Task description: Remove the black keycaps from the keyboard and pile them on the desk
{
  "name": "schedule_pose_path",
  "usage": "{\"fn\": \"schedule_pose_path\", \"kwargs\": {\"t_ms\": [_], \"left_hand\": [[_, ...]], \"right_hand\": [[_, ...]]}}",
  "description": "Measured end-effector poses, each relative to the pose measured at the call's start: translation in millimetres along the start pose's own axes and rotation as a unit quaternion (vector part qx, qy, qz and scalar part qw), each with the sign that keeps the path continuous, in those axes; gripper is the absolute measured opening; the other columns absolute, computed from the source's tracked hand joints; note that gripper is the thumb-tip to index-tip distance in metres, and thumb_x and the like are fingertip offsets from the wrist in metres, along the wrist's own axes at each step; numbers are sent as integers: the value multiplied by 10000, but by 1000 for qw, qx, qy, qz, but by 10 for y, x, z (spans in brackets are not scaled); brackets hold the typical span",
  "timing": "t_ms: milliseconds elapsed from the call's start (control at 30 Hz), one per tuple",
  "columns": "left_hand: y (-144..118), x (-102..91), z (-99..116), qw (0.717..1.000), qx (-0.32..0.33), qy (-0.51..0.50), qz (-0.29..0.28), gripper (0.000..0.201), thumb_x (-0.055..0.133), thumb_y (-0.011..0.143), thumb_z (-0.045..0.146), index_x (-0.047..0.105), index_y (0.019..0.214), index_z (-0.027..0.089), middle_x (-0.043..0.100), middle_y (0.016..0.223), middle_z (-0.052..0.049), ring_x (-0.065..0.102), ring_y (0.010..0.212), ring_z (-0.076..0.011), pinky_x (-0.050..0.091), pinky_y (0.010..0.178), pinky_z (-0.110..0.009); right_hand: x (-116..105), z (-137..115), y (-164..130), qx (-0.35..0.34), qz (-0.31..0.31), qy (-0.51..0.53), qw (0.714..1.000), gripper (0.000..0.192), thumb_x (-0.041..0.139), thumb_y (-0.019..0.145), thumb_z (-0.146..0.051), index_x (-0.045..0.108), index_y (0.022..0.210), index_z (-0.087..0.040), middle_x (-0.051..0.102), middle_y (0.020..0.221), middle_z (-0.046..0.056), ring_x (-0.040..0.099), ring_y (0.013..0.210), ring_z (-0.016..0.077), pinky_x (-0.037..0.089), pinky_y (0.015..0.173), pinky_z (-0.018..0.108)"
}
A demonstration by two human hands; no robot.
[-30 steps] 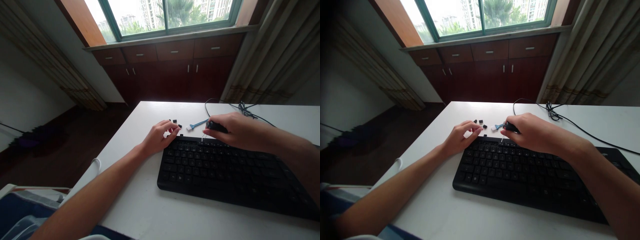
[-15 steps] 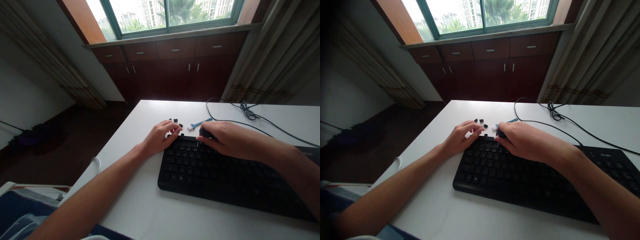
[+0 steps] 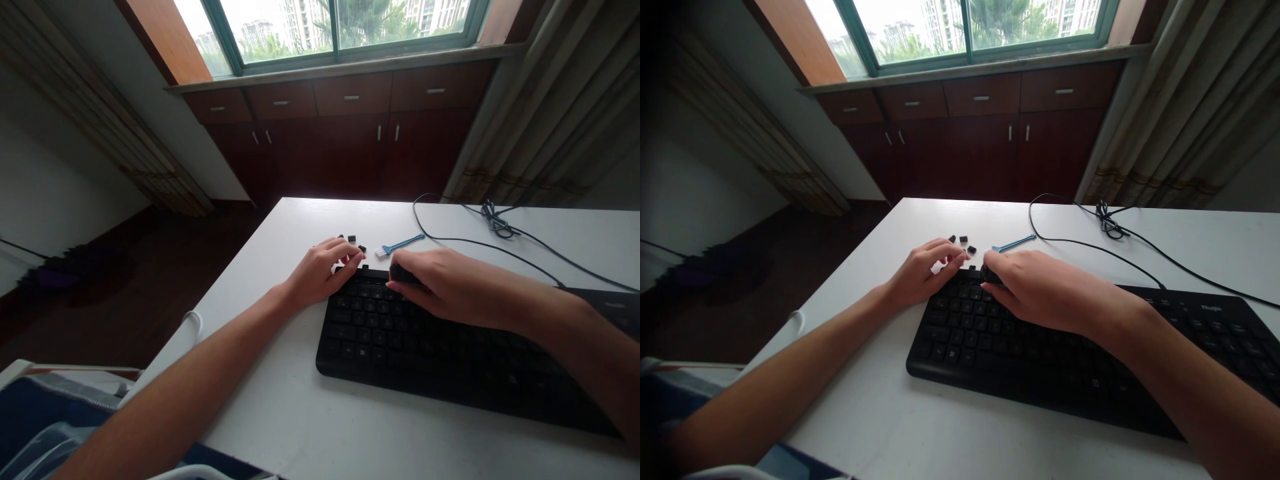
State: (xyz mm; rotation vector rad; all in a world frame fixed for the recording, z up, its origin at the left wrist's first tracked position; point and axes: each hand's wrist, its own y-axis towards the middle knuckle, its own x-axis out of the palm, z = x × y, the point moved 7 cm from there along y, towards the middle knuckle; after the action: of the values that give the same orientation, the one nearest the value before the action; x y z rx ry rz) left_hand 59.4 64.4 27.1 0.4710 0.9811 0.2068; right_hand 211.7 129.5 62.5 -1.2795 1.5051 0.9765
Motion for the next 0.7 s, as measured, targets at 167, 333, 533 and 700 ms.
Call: {"fn": "schedule_pose_path", "kwargs": {"t_ms": [167,333,533,700], "left_hand": [[-1,5,0,1000,2,-1,1,219,500,996,296,687,1007,183,682,905,-62,603,811,-159,494,740,-292],[-4,14,-14,1000,1,4,-2,204,512,992,287,684,999,179,679,903,-58,592,798,-154,489,751,-296],[0,17,-6,1000,4,2,-6,202,506,994,282,678,998,177,683,924,-61,593,798,-149,495,744,-291],[4,17,-6,1000,5,2,-9,199,507,994,282,676,999,177,684,929,-63,597,800,-150,498,742,-293]], "right_hand": [[20,27,9,-1,-11,35,999,164,500,979,-382,558,990,-228,679,849,46,619,723,201,398,635,304],[-2,45,11,6,-7,70,997,185,551,951,-385,619,1022,-228,712,860,58,646,737,212,436,662,303],[-19,127,20,52,-8,126,991,261,582,924,-454,689,986,-223,735,837,52,657,707,203,454,653,304],[16,130,31,65,-23,129,989,277,580,920,-468,679,881,-212,723,789,41,636,670,183,442,629,294]]}}
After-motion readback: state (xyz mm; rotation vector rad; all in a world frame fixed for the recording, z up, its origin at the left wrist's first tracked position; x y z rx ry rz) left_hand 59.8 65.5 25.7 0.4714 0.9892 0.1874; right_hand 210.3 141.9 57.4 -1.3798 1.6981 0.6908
